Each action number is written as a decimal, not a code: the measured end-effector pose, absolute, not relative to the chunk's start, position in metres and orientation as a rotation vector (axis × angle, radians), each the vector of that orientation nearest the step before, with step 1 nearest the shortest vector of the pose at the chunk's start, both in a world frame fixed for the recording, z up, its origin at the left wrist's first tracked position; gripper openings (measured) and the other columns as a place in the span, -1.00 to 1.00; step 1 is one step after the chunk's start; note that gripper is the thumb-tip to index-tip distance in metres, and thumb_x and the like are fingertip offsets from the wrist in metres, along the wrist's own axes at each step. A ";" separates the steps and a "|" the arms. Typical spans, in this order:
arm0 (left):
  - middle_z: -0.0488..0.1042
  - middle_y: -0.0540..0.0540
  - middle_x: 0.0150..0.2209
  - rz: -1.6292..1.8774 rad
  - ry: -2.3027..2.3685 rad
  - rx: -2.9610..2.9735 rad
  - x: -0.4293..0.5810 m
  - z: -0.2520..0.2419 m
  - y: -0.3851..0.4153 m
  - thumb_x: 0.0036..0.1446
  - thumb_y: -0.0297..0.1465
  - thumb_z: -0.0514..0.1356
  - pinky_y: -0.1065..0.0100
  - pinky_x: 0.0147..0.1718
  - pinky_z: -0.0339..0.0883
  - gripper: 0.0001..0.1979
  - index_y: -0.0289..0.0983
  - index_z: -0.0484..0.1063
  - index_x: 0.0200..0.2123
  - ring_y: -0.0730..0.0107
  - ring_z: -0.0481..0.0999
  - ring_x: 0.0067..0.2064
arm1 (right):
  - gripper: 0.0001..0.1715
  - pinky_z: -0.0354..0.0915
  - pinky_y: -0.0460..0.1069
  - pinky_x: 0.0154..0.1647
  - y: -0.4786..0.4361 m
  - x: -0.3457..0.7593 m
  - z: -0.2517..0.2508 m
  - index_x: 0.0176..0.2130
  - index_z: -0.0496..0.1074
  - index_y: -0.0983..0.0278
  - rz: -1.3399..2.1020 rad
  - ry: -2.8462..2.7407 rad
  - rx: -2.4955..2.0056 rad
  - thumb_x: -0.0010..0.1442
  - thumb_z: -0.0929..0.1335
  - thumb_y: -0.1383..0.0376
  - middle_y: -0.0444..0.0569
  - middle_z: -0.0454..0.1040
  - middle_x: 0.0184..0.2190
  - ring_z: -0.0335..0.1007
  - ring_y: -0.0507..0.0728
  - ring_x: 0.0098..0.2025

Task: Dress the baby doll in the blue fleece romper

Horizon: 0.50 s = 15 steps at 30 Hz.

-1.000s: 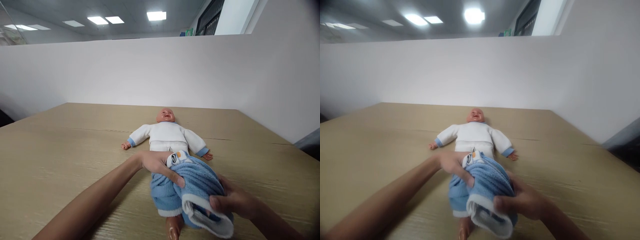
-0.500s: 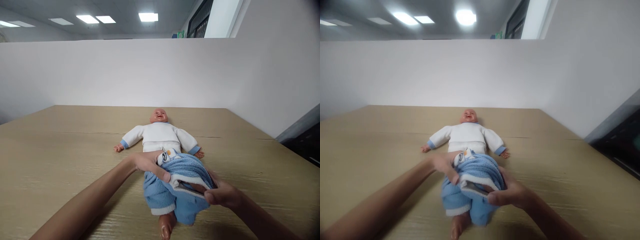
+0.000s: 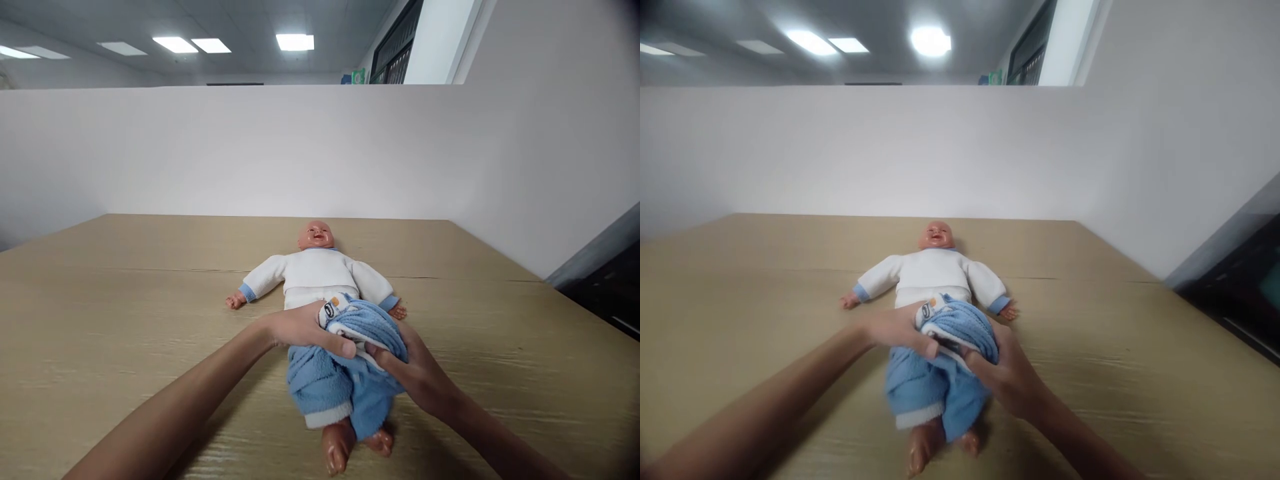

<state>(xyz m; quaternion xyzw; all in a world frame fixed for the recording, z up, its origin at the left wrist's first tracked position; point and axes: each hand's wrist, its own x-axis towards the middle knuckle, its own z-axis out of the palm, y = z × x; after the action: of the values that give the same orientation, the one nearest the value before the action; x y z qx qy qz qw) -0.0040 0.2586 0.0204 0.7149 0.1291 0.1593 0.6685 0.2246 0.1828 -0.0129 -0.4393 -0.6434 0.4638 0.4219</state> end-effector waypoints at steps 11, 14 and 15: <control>0.67 -0.14 0.02 0.233 0.879 1.728 -0.003 0.047 0.241 0.24 0.00 0.33 0.20 0.10 0.42 -0.54 -0.29 0.61 -0.08 -0.03 0.60 0.13 | -0.38 0.55 0.21 0.00 0.167 0.235 -0.017 0.17 0.61 0.23 1.275 -1.487 -1.383 0.27 0.45 -0.05 0.08 0.71 -0.03 0.62 0.40 -0.01; 0.68 -0.08 -0.01 0.151 0.705 1.810 -0.003 0.055 0.233 0.30 -0.11 0.32 0.27 0.07 0.43 -0.63 -0.28 0.61 -0.04 0.08 0.62 0.08 | -0.33 0.58 0.16 -0.11 0.129 0.230 -0.011 0.16 0.62 0.24 1.386 -1.429 -1.492 0.23 0.43 -0.08 0.07 0.72 -0.12 0.66 0.39 -0.08; 0.69 -0.05 -0.03 0.122 0.658 1.828 -0.004 0.059 0.230 0.31 -0.16 0.31 0.29 0.05 0.44 -0.69 -0.26 0.61 -0.05 0.13 0.63 0.05 | -0.32 0.58 0.15 -0.11 0.117 0.227 -0.008 0.17 0.61 0.23 1.414 -1.430 -1.524 0.22 0.43 -0.09 0.07 0.72 -0.12 0.66 0.39 -0.08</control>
<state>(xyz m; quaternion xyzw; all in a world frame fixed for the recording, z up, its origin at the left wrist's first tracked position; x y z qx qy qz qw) -0.0037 0.2303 0.0589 0.7762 0.2797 0.0517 0.5627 0.2271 0.1173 -0.0080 -0.5755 -0.5397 0.5337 0.3044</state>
